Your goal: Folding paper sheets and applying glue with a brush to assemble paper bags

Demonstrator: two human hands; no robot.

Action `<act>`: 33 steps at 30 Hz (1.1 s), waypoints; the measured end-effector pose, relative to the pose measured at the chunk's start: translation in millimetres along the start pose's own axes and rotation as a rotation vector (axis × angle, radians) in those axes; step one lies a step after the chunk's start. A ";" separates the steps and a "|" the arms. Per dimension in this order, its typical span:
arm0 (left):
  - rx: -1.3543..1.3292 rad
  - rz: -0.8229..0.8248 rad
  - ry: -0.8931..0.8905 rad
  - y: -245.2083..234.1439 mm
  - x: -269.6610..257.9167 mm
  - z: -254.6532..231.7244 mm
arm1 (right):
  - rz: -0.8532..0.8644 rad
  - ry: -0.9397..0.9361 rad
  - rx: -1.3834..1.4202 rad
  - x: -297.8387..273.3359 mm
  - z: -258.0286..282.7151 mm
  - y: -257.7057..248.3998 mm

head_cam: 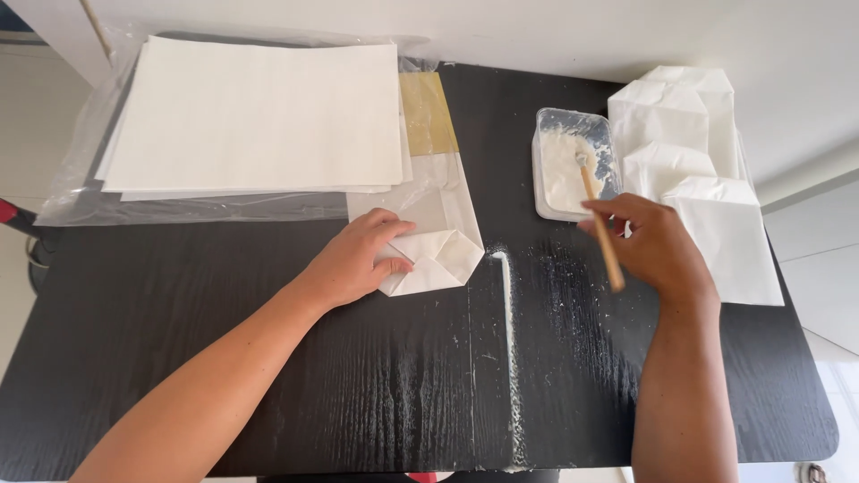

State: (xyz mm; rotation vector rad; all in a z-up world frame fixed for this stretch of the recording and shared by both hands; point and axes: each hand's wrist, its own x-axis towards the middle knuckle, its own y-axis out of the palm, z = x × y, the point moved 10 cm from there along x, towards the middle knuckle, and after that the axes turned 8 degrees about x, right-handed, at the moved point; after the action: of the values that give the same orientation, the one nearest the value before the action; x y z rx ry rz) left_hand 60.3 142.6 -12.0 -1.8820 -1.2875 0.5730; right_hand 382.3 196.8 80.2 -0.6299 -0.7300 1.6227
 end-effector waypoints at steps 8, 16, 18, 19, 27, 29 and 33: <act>0.029 -0.164 0.062 -1.0 -2.9 6.6 | -0.478 -0.505 0.007 -21.9 7.0 -45.5; 0.039 -0.159 0.039 -1.2 -5.0 2.0 | -0.473 -0.470 0.019 -17.5 1.9 -37.8; 0.140 -0.214 0.066 -4.1 -6.0 -1.2 | -0.560 -0.527 0.021 -23.4 4.9 -44.9; 0.142 -0.218 0.067 -4.4 -5.0 -1.3 | -0.561 -0.531 0.021 -22.1 0.9 -45.6; 0.009 -0.122 0.050 5.2 -3.9 -1.8 | -0.821 -0.390 0.562 -27.6 -35.5 -73.4; -0.017 -0.109 0.029 -2.0 -5.2 -9.6 | -0.795 -0.385 0.587 -32.3 -19.3 -71.5; -0.077 -0.165 -0.045 -11.8 -9.5 -9.8 | -0.646 -0.398 0.758 -29.5 -0.9 -47.5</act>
State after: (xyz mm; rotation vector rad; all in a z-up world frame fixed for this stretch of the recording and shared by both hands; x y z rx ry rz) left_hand 56.9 132.8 2.7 -1.8119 -1.4971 0.4875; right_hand 418.6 173.2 115.6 0.4531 -0.4626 1.2694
